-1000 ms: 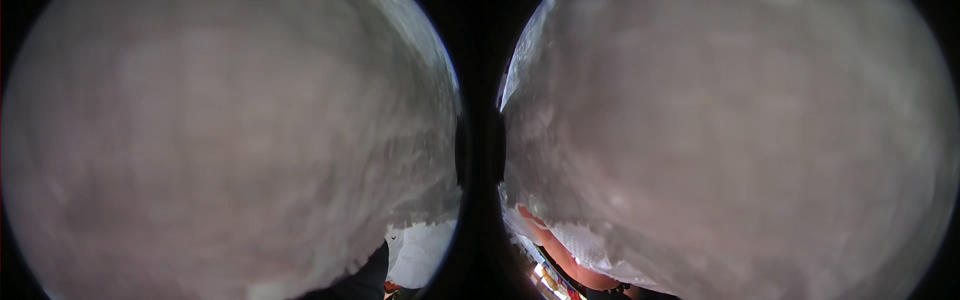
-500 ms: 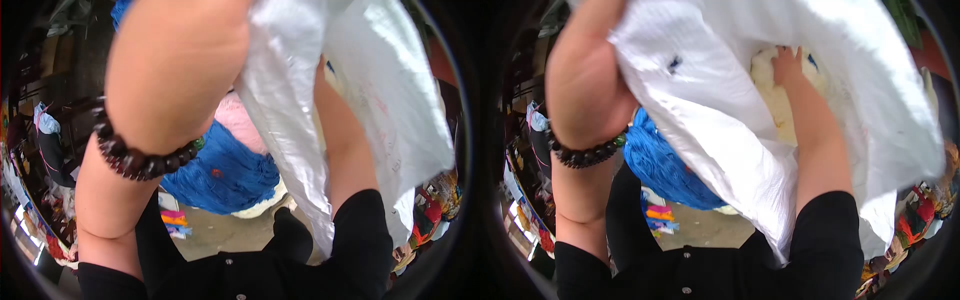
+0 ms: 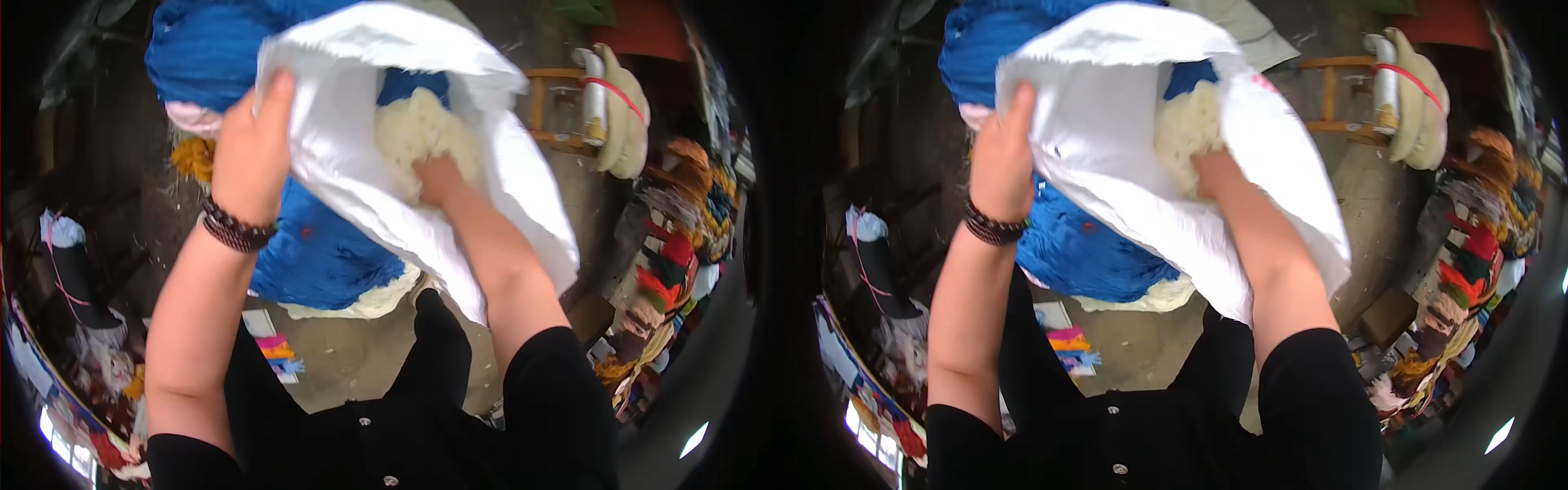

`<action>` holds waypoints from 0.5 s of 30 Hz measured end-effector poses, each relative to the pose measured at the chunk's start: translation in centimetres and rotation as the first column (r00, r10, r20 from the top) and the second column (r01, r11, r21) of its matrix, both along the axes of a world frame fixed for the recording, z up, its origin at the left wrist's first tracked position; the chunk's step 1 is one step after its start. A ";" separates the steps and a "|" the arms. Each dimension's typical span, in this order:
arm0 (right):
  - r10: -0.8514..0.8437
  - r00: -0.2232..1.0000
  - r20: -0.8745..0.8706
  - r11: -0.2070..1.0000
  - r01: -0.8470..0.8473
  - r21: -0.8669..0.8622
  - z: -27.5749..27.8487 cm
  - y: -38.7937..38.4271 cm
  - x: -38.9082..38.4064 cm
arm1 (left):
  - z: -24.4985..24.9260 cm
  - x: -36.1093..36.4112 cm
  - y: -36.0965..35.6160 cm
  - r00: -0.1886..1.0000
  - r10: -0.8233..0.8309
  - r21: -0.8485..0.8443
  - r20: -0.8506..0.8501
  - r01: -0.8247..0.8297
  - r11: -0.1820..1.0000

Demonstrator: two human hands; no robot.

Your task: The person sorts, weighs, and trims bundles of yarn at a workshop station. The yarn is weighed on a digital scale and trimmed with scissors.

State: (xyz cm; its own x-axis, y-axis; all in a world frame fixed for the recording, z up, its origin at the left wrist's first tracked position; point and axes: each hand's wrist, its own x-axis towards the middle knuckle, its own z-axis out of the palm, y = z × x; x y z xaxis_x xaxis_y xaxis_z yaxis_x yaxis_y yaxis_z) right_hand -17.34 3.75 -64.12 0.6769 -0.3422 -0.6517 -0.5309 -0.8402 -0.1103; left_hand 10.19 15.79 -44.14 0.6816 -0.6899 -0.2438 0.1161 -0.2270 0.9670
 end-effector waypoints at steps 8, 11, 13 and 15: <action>-0.351 0.928 0.126 0.932 0.332 0.147 18.2 4.2 -3.0 | 5.4 -4.0 2.4 0.896 -0.373 0.156 0.241 0.344 0.926; -0.530 0.816 0.232 0.842 0.475 0.255 25.0 5.5 -4.6 | 7.0 -3.8 3.4 0.871 -0.414 0.246 0.263 0.355 0.902; -0.567 0.776 0.276 0.822 0.509 0.256 27.0 6.5 -6.5 | 6.5 -3.7 4.7 0.832 -0.435 0.294 0.345 0.345 0.892; -0.705 0.605 0.369 0.709 0.611 0.352 30.6 7.6 -7.2 | 9.1 -4.4 5.8 0.791 -0.485 0.415 0.372 0.326 0.849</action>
State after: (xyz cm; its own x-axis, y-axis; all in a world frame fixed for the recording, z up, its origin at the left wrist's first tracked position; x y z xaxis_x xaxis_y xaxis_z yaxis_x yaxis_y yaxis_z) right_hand -24.55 11.39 -33.49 0.5330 -0.7282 -0.4309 -0.7784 -0.2225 -0.5870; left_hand 5.83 21.62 -34.99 0.4404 -0.8664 -0.2354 -0.4820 -0.4494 0.7522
